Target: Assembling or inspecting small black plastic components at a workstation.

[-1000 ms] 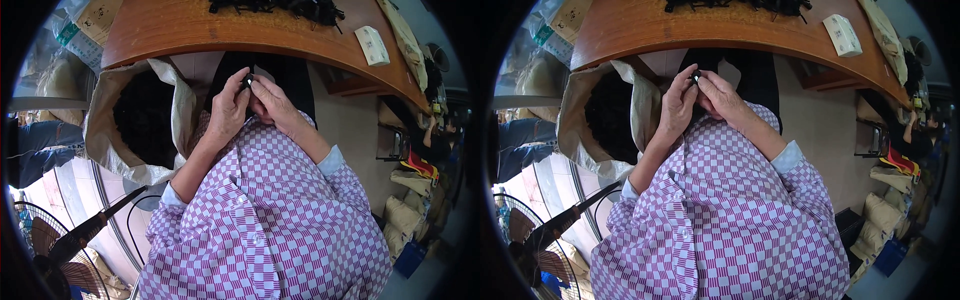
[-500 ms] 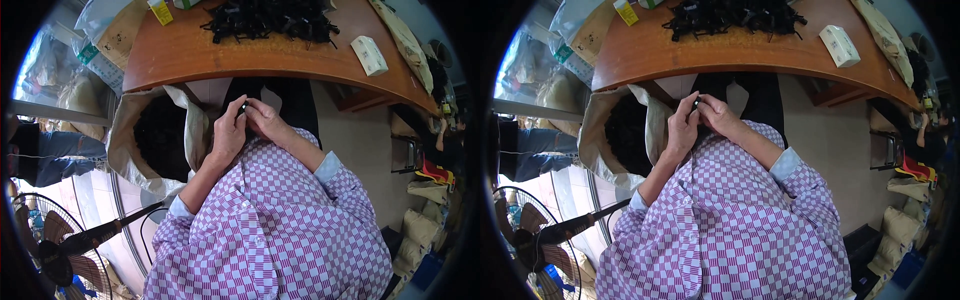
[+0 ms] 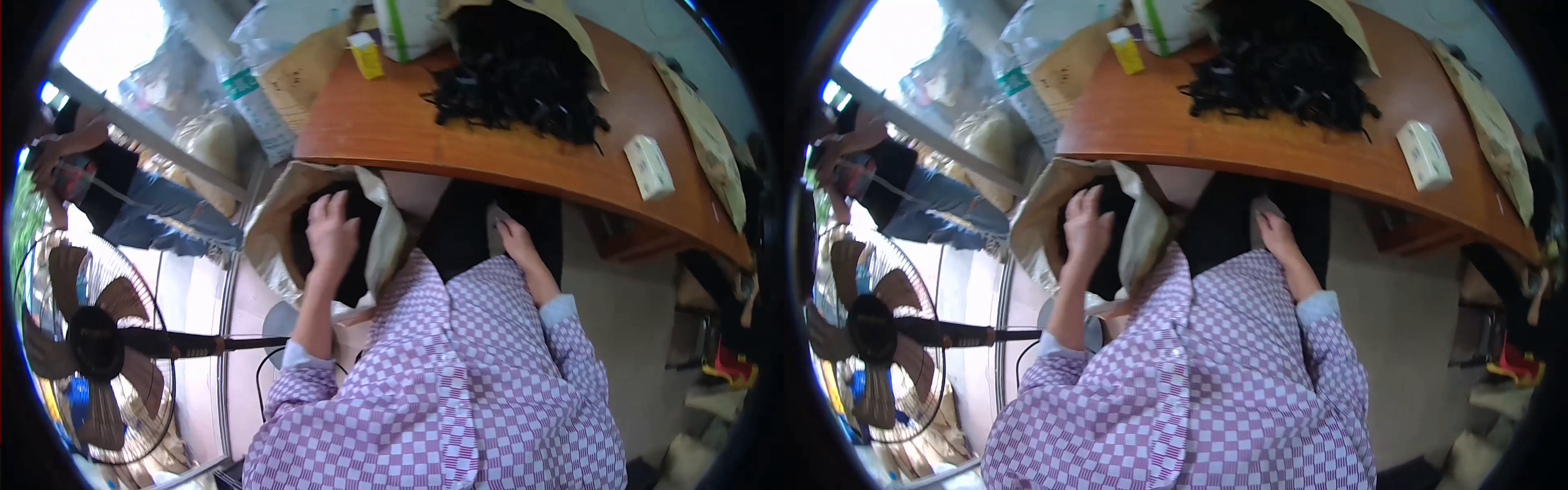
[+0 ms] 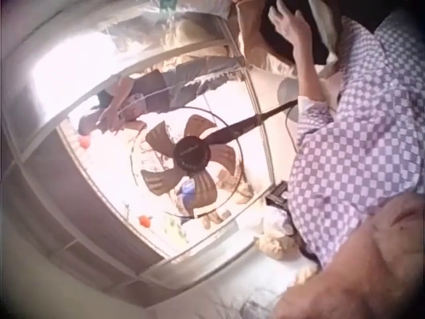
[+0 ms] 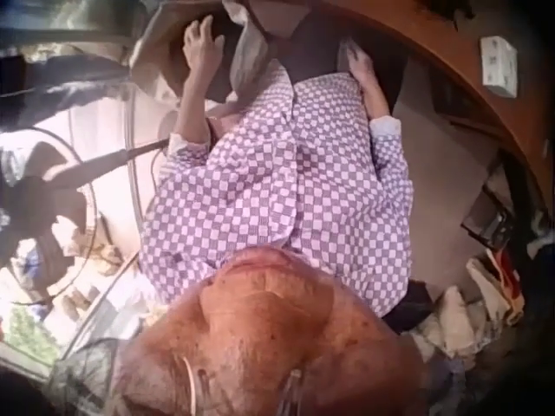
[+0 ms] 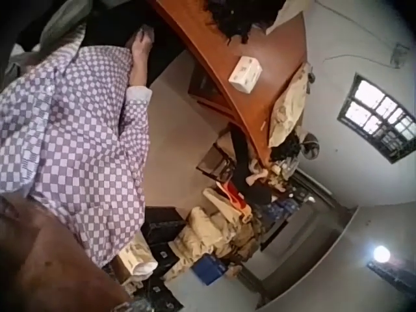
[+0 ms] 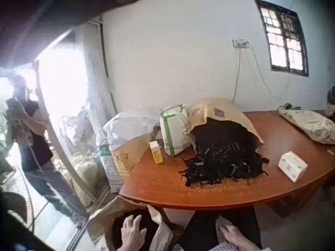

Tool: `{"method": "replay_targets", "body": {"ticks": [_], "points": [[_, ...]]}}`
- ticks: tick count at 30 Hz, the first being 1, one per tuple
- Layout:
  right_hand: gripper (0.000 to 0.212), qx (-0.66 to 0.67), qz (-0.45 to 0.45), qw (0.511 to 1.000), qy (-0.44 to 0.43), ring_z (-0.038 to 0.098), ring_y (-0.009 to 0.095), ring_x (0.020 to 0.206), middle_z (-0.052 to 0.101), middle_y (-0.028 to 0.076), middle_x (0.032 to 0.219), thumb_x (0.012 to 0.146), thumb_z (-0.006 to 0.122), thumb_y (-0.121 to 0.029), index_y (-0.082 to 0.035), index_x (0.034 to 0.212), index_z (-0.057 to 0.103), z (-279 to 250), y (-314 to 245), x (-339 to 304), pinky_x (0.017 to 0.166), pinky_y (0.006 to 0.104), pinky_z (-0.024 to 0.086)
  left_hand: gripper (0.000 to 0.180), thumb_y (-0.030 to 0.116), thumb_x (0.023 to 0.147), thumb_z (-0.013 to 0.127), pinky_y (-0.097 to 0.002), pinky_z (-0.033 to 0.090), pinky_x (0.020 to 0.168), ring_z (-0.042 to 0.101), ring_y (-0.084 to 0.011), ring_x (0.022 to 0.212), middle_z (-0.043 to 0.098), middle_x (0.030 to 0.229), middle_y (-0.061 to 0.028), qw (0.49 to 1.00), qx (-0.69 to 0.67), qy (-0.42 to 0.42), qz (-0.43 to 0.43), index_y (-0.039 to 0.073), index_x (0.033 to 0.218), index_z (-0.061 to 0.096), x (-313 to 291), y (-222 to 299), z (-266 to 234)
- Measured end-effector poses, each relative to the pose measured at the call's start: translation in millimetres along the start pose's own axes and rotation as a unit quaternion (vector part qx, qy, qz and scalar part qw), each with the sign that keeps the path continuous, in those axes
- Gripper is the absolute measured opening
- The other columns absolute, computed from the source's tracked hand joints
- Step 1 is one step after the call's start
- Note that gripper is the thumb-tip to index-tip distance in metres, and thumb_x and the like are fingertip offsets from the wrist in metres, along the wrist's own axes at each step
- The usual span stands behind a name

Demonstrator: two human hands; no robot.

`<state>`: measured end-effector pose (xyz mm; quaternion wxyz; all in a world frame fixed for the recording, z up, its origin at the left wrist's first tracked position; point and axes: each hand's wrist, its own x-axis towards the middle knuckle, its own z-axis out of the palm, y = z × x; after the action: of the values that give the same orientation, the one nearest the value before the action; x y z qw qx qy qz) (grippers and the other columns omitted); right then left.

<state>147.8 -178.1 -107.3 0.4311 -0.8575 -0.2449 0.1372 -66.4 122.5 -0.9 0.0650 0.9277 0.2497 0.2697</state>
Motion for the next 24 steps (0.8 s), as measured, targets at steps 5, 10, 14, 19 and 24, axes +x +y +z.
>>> {"method": "replay_targets", "body": {"ticks": [5,10,14,19,24], "points": [[0.028,-0.054,-0.055,0.995,-0.062,0.060,0.040,0.094,0.062,0.026,0.097,0.090,0.051,-0.022,0.001,0.102,0.061,8,9,-5,0.077,0.0405,0.048,0.023,0.011,0.074,0.060,-0.0431,0.046,0.081,0.058,-0.0330,0.095,0.062,0.097,-0.0141,0.936,-0.255,-0.106,0.216,0.006,0.096,0.062,6,125,29],[0.027,0.089,0.086,0.985,-0.122,0.062,0.039,0.090,0.063,0.024,0.095,0.090,0.051,-0.023,-0.002,0.102,0.062,11,49,6,0.074,0.0392,0.048,0.024,0.025,0.086,0.053,-0.0446,0.049,0.075,0.063,-0.0360,0.077,0.065,0.082,-0.0179,0.824,-0.386,-0.319,0.264,0.007,0.101,0.057,-41,160,137],[0.026,-0.060,0.029,0.994,-0.084,0.062,0.037,0.087,0.063,0.023,0.094,0.089,0.052,-0.022,-0.001,0.100,0.061,3,16,-2,0.072,0.0384,0.048,0.024,0.025,0.088,0.052,-0.0469,0.050,0.071,0.063,-0.0387,0.074,0.064,0.079,-0.0198,0.848,-0.378,-0.304,0.214,0.007,0.103,0.055,-41,152,126],[0.027,-0.043,0.001,0.990,-0.134,0.062,0.036,0.089,0.063,0.023,0.094,0.088,0.053,-0.023,0.001,0.100,0.060,5,12,3,0.073,0.0393,0.048,0.025,0.018,0.081,0.057,-0.0448,0.051,0.070,0.064,-0.0365,0.077,0.065,0.081,-0.0171,0.846,-0.389,-0.279,0.232,0.007,0.104,0.056,-44,148,140],[0.030,-0.020,0.002,0.994,-0.111,0.063,0.033,0.088,0.064,0.023,0.094,0.087,0.056,-0.024,0.002,0.101,0.059,11,43,9,0.072,0.0376,0.048,0.023,0.024,0.086,0.053,-0.0477,0.050,0.071,0.063,-0.0382,0.075,0.066,0.082,-0.0189,0.848,-0.370,-0.296,0.237,0.006,0.100,0.056,-38,152,134]]}}
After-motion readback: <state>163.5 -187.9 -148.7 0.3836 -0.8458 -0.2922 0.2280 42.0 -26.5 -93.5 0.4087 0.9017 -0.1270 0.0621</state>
